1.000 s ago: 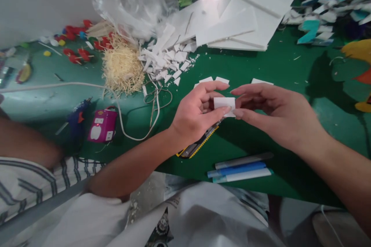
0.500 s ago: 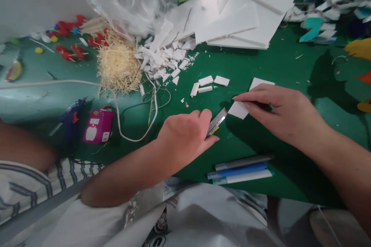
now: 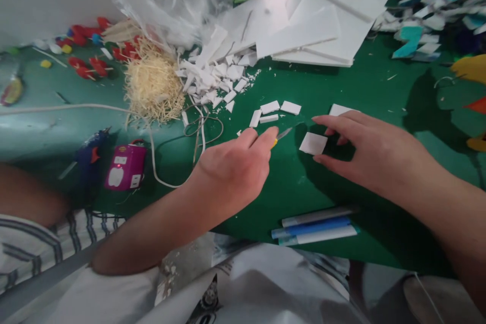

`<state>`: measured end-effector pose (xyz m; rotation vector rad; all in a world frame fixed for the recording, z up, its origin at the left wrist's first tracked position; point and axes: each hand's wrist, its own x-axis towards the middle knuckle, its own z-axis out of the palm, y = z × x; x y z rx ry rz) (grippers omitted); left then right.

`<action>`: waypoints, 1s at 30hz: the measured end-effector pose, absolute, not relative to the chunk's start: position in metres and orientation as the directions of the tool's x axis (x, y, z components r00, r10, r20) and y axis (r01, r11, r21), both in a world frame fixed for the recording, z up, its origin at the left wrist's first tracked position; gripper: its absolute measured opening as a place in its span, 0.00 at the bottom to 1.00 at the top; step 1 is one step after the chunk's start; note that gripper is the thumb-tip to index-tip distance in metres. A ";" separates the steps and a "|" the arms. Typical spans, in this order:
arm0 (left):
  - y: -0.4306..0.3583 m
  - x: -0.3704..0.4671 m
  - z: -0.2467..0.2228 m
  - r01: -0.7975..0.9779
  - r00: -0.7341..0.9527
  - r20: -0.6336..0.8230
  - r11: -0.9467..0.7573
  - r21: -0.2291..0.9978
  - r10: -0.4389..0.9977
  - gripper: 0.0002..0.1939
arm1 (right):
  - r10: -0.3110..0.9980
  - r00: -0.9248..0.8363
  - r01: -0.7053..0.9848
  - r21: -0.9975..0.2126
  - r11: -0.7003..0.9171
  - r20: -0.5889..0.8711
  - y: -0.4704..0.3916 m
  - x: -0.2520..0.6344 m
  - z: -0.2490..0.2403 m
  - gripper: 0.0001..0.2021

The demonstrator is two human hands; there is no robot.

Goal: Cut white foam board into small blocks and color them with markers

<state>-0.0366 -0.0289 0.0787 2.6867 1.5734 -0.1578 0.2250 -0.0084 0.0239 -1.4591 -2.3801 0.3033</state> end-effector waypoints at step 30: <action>-0.048 -0.040 0.056 0.710 0.700 0.117 -0.705 -0.001 0.705 0.23 | 0.865 -0.473 0.743 -0.451 0.495 0.171 -0.003 0.224 0.012 0.13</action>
